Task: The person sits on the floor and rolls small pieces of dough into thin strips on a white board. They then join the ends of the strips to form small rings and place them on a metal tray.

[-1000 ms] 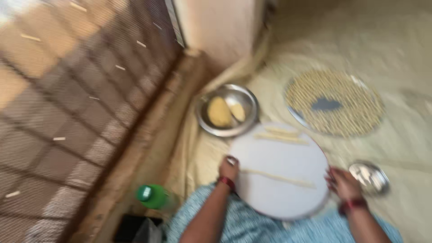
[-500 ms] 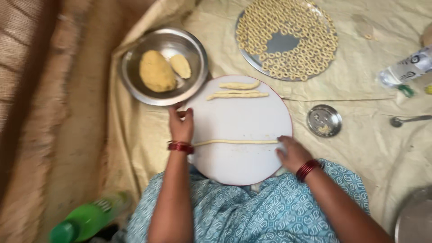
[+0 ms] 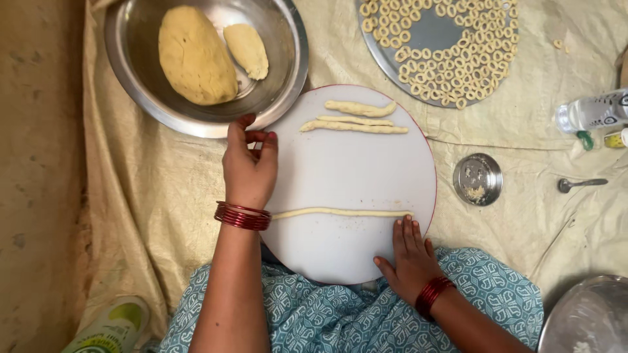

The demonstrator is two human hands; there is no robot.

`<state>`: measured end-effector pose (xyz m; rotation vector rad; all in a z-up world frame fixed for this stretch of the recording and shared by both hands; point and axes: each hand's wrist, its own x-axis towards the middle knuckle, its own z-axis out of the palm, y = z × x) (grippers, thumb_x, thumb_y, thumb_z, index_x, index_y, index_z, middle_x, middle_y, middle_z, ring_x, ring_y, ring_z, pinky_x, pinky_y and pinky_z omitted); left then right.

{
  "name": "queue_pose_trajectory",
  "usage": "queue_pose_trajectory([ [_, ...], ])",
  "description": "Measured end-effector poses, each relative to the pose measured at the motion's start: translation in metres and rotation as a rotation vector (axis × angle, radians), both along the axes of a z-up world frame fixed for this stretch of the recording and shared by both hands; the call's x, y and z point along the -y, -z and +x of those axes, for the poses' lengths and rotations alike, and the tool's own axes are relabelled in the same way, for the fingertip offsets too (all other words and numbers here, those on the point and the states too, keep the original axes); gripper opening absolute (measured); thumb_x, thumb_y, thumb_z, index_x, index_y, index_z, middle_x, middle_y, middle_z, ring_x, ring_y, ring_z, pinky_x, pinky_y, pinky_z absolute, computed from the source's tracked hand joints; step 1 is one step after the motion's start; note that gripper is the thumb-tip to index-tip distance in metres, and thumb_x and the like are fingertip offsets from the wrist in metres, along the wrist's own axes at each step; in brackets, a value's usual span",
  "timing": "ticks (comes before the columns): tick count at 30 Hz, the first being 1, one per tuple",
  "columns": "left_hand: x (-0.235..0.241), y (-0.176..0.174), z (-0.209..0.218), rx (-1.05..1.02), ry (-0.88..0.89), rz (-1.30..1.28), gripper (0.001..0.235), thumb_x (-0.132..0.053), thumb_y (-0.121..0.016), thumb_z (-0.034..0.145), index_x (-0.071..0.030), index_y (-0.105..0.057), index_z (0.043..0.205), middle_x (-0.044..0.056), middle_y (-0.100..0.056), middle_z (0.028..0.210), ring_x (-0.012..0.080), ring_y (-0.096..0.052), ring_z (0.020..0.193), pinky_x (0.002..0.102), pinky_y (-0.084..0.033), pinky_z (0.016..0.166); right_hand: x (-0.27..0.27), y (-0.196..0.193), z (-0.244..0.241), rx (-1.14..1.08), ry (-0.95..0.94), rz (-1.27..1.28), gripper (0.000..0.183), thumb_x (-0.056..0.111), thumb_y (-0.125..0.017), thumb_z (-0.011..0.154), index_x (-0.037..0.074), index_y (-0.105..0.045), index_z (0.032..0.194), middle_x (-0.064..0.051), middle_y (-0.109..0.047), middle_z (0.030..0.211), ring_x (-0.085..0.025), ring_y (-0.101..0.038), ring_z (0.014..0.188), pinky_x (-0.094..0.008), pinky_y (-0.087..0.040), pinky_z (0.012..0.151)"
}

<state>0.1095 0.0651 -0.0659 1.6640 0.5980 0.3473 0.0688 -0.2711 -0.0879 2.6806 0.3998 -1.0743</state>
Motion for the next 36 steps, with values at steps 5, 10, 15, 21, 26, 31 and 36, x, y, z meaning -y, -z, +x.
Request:
queue_pose_trajectory([
  [5,0.001,-0.014,-0.001,0.005,0.039,-0.045,0.043,-0.011,-0.066,0.095,-0.002,-0.052,0.135,0.007,-0.070,0.096,0.0120,-0.065,0.068,0.027,-0.055,0.064,-0.012,0.006,0.016,0.189,-0.032,0.027,0.091,0.054,-0.043,0.097,0.000,-0.005,0.159,-0.024,0.000,0.168,-0.037,-0.002,0.155,-0.060,-0.010,0.119],
  [10,0.001,-0.025,-0.004,0.033,0.034,-0.059,0.043,-0.009,-0.066,0.095,-0.001,-0.052,0.134,0.009,-0.070,0.096,0.0129,-0.065,0.069,0.028,-0.055,0.064,-0.025,0.015,0.062,0.284,-0.041,0.166,0.095,0.059,-0.041,0.097,-0.001,-0.003,0.159,-0.024,0.001,0.168,-0.037,0.003,0.156,-0.063,-0.002,0.119],
  [15,-0.001,-0.030,-0.007,0.006,0.030,-0.018,0.043,-0.009,-0.067,0.094,-0.001,-0.053,0.133,0.009,-0.070,0.095,0.0137,-0.065,0.067,0.029,-0.055,0.063,-0.027,0.007,0.057,0.255,-0.093,0.153,0.099,0.064,-0.039,0.095,-0.001,0.000,0.159,-0.024,0.004,0.167,-0.039,0.005,0.155,-0.060,-0.005,0.119],
  [21,0.002,-0.028,-0.005,0.038,0.038,-0.015,0.042,-0.009,-0.067,0.094,0.000,-0.053,0.133,0.010,-0.070,0.095,0.0147,-0.065,0.068,0.030,-0.055,0.063,-0.008,-0.014,0.020,-0.057,-0.075,-0.049,0.096,0.065,-0.034,0.098,0.003,0.006,0.160,-0.022,0.011,0.168,-0.036,0.009,0.156,-0.057,-0.007,0.122],
  [26,0.004,-0.026,-0.006,0.001,0.051,-0.006,0.043,-0.009,-0.068,0.093,-0.001,-0.053,0.133,0.010,-0.071,0.096,0.0150,-0.067,0.068,0.030,-0.056,0.064,0.010,-0.014,0.012,0.000,0.052,0.076,0.096,0.063,-0.038,0.097,0.004,0.003,0.160,-0.021,0.009,0.168,-0.034,0.007,0.157,-0.054,-0.006,0.123],
  [31,0.001,-0.027,-0.008,0.016,0.040,0.000,0.044,-0.010,-0.067,0.095,-0.001,-0.052,0.134,0.010,-0.071,0.096,0.0154,-0.068,0.069,0.031,-0.056,0.065,0.015,-0.005,0.005,-0.040,0.048,0.019,0.100,0.066,-0.038,0.095,0.003,0.004,0.160,-0.021,0.009,0.169,-0.033,0.007,0.157,-0.053,-0.009,0.123],
  [36,0.003,-0.027,-0.012,0.040,0.027,0.030,0.045,-0.011,-0.067,0.094,-0.001,-0.052,0.135,0.010,-0.071,0.092,0.0166,-0.068,0.067,0.032,-0.056,0.065,0.011,0.000,0.004,-0.117,-0.016,-0.129,0.102,0.071,-0.032,0.097,0.001,0.009,0.160,-0.022,0.014,0.168,-0.034,0.010,0.156,-0.055,-0.007,0.123],
])
